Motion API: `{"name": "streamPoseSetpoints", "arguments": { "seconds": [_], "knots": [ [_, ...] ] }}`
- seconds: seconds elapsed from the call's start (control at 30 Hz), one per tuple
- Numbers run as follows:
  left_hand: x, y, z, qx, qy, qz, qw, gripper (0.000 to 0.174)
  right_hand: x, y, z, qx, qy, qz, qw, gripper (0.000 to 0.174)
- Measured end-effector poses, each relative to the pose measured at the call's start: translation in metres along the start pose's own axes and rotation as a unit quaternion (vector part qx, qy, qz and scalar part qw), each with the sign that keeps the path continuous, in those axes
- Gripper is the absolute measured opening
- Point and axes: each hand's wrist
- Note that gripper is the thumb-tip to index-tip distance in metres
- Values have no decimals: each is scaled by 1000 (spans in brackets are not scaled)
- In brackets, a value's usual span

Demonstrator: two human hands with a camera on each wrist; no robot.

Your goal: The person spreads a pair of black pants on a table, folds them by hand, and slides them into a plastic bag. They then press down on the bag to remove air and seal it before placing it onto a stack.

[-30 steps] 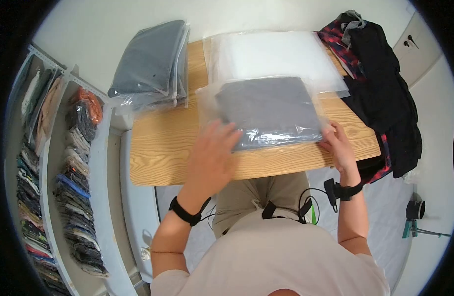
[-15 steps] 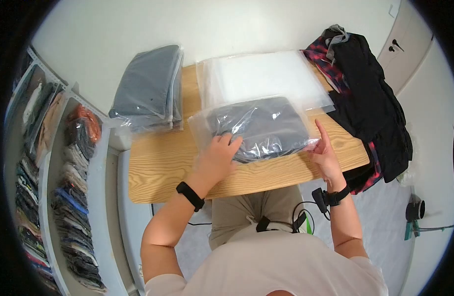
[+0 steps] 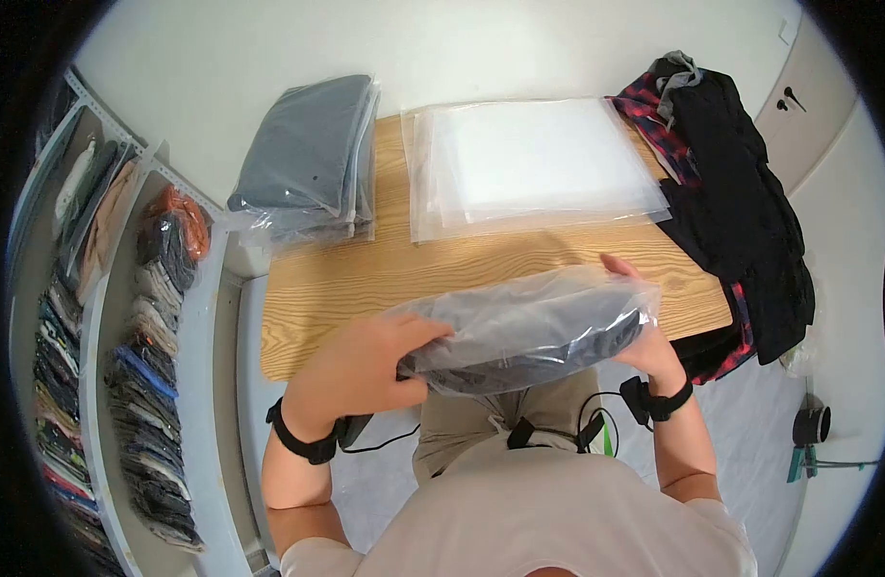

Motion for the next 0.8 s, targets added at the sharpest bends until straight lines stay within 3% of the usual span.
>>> {"name": "streamPoseSetpoints", "arguments": {
  "seconds": [0.1,0.2,0.27,0.3,0.37,0.5,0.53,0.57,0.6,0.67,0.7,0.73,0.77,0.8],
  "knots": [
    [-22,0,-1,24,48,0,999,53,15,-14,10,-44,-14,-15,999,109],
    [-49,6,-4,43,113,-31,992,60,16,-28,16,-7,-14,55,998,94],
    [-74,16,3,178,354,-29,918,82,19,-35,17,-39,-38,76,996,73],
    [-81,21,7,178,352,-32,918,82,17,-37,19,-36,-86,103,990,58],
    [-94,35,18,217,481,55,848,89,19,-41,19,-41,-96,117,988,56],
    [-133,50,65,208,446,54,869,93,25,-45,20,-29,-104,129,986,53],
    [-130,46,71,175,255,-37,950,87,26,-45,20,-24,-106,125,986,53],
    [-127,40,76,133,49,-128,982,81,24,-45,17,-27,-102,124,987,53],
    [-124,30,77,139,50,-129,981,81,20,-42,14,-77,-68,139,985,54],
    [-119,7,73,267,86,44,959,64,18,-39,13,-131,-30,148,980,55],
    [-119,8,74,270,83,44,958,64,23,-37,16,-94,-25,124,987,54],
    [-118,9,76,267,110,-9,957,62,26,-35,18,-56,-20,101,993,54],
    [-117,10,77,261,138,-62,953,60,28,-34,19,-48,-60,130,989,52],
    [-115,10,77,260,138,-62,954,60,28,-33,18,-48,-60,131,988,52]
  ]
}}
Point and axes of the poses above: each hand's wrist, its own y-axis away from the middle knuckle, its own z-axis out of the palm, x = y × z, and after that the axes turned 9 degrees about z, right-handed
